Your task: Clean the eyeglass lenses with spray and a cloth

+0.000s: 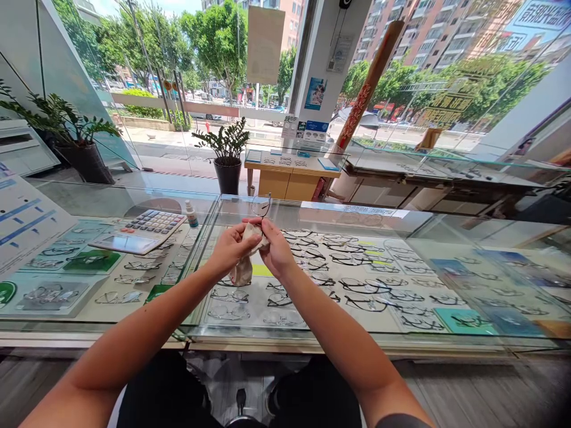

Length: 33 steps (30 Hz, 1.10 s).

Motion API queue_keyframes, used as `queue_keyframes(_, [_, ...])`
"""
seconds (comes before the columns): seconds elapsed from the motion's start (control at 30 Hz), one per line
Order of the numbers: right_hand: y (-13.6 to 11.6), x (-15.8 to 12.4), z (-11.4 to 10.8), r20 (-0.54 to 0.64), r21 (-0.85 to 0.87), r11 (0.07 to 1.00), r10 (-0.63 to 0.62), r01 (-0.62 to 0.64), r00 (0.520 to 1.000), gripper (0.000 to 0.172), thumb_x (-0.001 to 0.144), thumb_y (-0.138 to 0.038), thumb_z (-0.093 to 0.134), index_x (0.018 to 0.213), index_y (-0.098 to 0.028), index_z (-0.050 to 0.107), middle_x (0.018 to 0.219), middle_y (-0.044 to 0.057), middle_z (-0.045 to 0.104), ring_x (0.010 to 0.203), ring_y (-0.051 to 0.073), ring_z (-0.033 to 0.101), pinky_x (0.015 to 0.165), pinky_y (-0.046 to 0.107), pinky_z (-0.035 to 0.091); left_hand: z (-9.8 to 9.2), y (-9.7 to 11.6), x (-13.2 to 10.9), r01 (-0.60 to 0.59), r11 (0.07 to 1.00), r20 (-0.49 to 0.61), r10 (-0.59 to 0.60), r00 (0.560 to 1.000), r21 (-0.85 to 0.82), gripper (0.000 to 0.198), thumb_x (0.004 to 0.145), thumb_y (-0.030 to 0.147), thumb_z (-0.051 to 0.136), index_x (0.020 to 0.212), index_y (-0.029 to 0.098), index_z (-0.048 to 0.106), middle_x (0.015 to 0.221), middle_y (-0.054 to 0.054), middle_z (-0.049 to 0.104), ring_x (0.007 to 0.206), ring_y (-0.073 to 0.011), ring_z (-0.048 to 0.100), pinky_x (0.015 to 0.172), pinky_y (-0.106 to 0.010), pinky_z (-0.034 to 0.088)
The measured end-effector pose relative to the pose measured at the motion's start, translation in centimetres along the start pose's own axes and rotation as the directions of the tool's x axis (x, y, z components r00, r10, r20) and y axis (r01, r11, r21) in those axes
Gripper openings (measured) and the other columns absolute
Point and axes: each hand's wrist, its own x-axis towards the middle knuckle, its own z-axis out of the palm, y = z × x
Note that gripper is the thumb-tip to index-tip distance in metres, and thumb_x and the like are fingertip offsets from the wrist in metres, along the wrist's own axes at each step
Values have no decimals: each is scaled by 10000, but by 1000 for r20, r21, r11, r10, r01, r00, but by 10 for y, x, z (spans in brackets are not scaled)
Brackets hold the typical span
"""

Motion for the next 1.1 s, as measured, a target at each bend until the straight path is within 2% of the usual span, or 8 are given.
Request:
queue_keyframes(0.13, [2,-2,4,-8,-5,1000,-30,30,1000,406,888,-612,797,1064,-248,837,1226,74,854,1073,237,749,990,339,588,-3,-5,2,14,999,-42,-16,999,-51,619,699,524,1045,1108,141,781,880,-35,802,764,-162,713,741,-267,533])
queue_keyframes(0.27, [6,-4,6,-1,-55,997,-55,55,998,436,914,-643,766,1117,-262,829,1266,76,851,1168,280,754,1052,391,584,-6,-8,4,26,996,-53,-31,998,-87,567,697,509,1050,1046,139,798,868,-43,807,744,-165,716,716,-271,528])
queue_keyframes(0.5, [13,-5,-1,67,-160,981,-104,113,992,466,976,-638,737,1250,-272,829,1357,61,819,1277,268,713,1197,393,505,-3,-4,4,40,991,-76,-50,996,-127,595,653,565,1070,962,142,788,827,-31,783,705,-131,666,679,-243,492])
queue_keyframes(0.57, [11,-7,-1,85,-224,965,-120,136,989,470,976,-609,748,1298,-273,819,1356,58,811,1269,259,699,1192,385,502,-3,-3,4,28,993,-87,-38,995,-117,606,664,604,1056,949,144,784,800,-29,770,690,-132,648,666,-246,483])
queue_keyframes(0.73, [2,-12,1,104,-332,931,-125,153,987,521,944,-576,762,1350,-252,803,1298,55,808,1130,240,700,1051,371,553,-3,-4,4,-9,995,-90,1,996,-99,641,717,666,1010,1028,152,784,766,-14,745,659,-130,624,643,-248,473])
queue_keyframes(0.8, [0,-13,1,118,-330,930,-130,162,985,509,944,-568,760,1334,-244,811,1320,62,804,1161,248,702,1049,376,553,-3,-5,4,-20,994,-93,10,996,-108,660,712,683,1006,1041,160,775,755,-1,737,648,-124,619,643,-242,478])
queue_keyframes(0.93, [-1,-9,0,90,-241,959,-131,149,987,453,931,-578,765,1229,-249,858,1247,59,832,1208,271,713,1093,390,546,-7,-6,7,-16,993,-82,6,997,-121,646,705,724,991,907,164,739,744,-3,730,654,-127,626,656,-246,507])
queue_keyframes(1.1, [-7,-3,-2,-5,-92,994,-59,58,998,381,874,-545,773,1067,-237,889,1159,66,864,1164,287,729,1037,381,572,-18,0,11,36,997,83,-31,996,-67,644,704,704,1001,899,139,764,760,-32,741,668,-126,626,659,-240,502])
